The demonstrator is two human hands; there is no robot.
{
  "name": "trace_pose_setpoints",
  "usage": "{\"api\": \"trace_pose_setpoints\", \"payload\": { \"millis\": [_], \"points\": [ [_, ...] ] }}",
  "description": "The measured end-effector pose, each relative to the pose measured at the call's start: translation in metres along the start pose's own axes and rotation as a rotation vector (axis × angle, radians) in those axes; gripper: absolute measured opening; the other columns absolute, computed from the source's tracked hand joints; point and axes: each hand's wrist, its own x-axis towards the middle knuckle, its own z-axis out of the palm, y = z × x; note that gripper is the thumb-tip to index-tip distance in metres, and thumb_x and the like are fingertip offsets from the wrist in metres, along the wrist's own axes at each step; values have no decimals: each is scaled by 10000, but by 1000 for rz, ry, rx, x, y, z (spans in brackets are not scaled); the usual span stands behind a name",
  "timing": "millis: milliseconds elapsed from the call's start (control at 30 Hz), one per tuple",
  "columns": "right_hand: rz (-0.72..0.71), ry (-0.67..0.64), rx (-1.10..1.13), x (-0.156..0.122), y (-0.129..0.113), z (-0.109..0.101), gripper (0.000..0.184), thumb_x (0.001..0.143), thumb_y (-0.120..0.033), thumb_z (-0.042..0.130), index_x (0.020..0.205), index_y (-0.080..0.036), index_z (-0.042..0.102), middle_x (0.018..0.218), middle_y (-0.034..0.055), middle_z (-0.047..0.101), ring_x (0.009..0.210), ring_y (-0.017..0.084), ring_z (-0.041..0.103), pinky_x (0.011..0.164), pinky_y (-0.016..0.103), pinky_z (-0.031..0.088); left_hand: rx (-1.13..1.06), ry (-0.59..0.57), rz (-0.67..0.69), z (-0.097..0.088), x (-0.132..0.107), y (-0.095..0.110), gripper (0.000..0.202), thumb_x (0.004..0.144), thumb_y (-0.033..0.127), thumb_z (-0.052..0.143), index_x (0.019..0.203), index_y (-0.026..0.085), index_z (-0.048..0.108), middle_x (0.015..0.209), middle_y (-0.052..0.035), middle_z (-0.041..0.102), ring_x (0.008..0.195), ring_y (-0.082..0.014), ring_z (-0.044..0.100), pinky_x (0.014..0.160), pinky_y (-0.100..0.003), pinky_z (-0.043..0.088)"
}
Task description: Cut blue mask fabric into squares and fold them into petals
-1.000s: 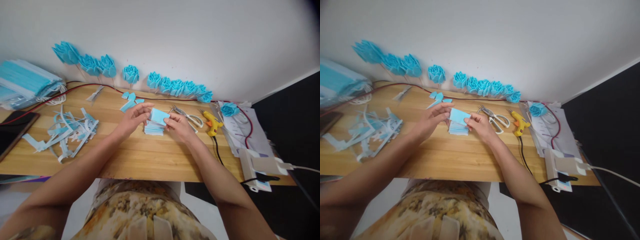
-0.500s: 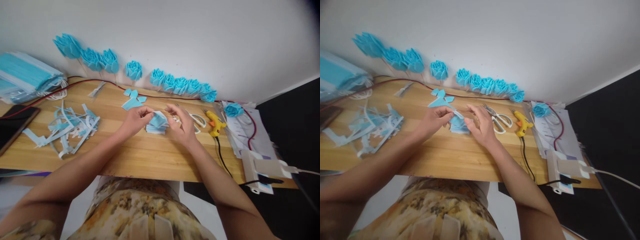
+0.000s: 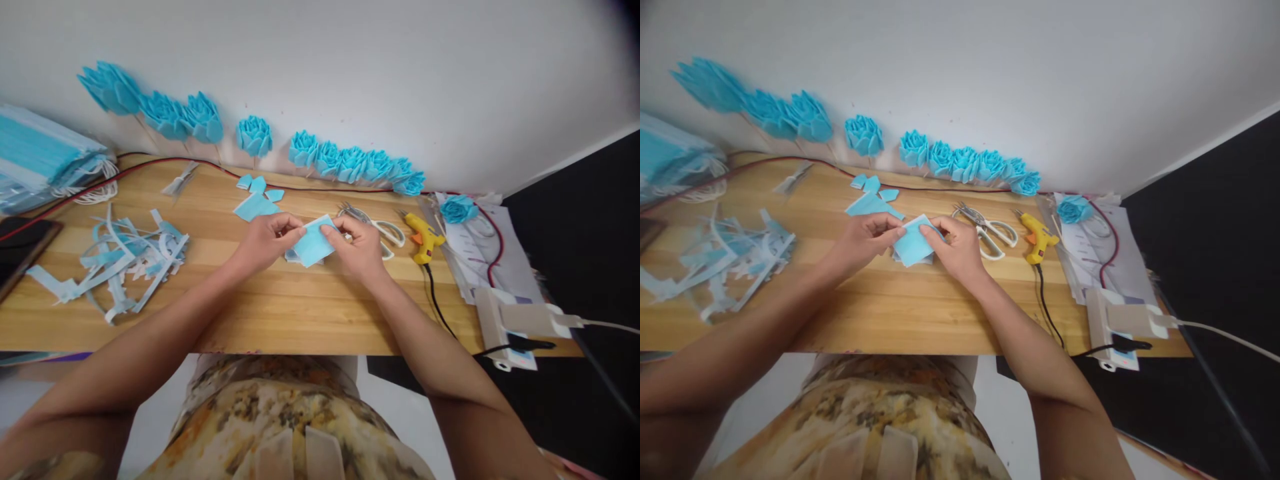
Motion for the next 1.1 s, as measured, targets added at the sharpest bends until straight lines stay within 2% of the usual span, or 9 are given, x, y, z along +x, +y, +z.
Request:
{"api": "trace_pose_setpoints", "payload": {
  "millis": [267, 400, 467, 533, 600, 700, 800, 933, 1100],
  "points": [
    [88, -32, 80, 0, 4, 2, 252, 822, -381, 657, 662, -191, 612, 604, -33, 518, 586, 103, 439, 555, 245, 362, -150, 81, -81, -1, 3, -3, 195, 825, 342, 656, 771, 156, 630, 581, 23, 574, 467, -81, 493, 467, -207, 400],
    [169, 142, 233, 7, 11, -7, 273, 810, -446, 688, 703, -205, 615, 619, -41, 502, 579, 94, 437, 552, 234, 377, -166, 189, -4, -4, 4, 0, 185, 870, 323, 608, 784, 160, 613, 658, -6, 626, 540, -88, 525, 488, -201, 403],
    [244, 244, 381, 13, 15, -13, 326, 775, -505, 714, 698, -213, 593, 608, -48, 492, 546, 86, 428, 520, 224, 381, -151, 227, 15, -6, 4, 1, 127, 862, 278, 601, 860, 156, 633, 733, -20, 660, 585, -91, 542, 503, -197, 409],
    [306, 279, 501, 19, 19, -17, 379, 721, -552, 748, 694, -217, 573, 585, -55, 480, 510, 79, 417, 479, 216, 365, -113, 226, 3, -6, 4, 2, 142, 849, 238, 598, 945, 150, 654, 756, -22, 671, 594, -91, 541, 515, -196, 413],
    [349, 266, 556, 22, 22, -18, 412, 680, -577, 773, 704, -218, 573, 574, -60, 476, 490, 74, 407, 457, 213, 351, -84, 209, -8, -6, 4, 2, 181, 846, 237, 595, 984, 145, 669, 764, -28, 675, 605, -96, 547, 525, -199, 420],
    [360, 202, 523, 19, 22, -13, 422, 685, -580, 770, 678, -211, 566, 581, -60, 474, 498, 72, 408, 467, 214, 351, -96, 172, -4, -5, 3, 2, 240, 881, 337, 582, 970, 139, 686, 791, -48, 680, 635, -113, 564, 528, -208, 432],
    [288, 112, 385, 12, 20, -6, 417, 757, -546, 723, 615, -199, 540, 561, -57, 441, 527, 77, 396, 488, 216, 324, -157, 94, -11, -5, 2, 2, 390, 916, 481, 534, 871, 125, 687, 801, -76, 680, 656, -128, 579, 543, -222, 457],
    [214, -6, 233, 5, 15, -1, 383, 827, -496, 661, 626, -190, 547, 561, -51, 442, 547, 83, 386, 511, 224, 308, -272, -11, -59, -2, 1, 0, 537, 890, 629, 502, 718, 137, 631, 699, -76, 654, 606, -147, 582, 546, -257, 483],
    [207, -37, 214, 4, 10, 1, 364, 835, -478, 633, 629, -191, 545, 558, -47, 445, 536, 87, 391, 504, 226, 324, -205, -26, -90, -2, 2, -3, 464, 845, 557, 610, 611, 157, 586, 565, -25, 591, 521, -126, 551, 544, -254, 471]
  ]
}}
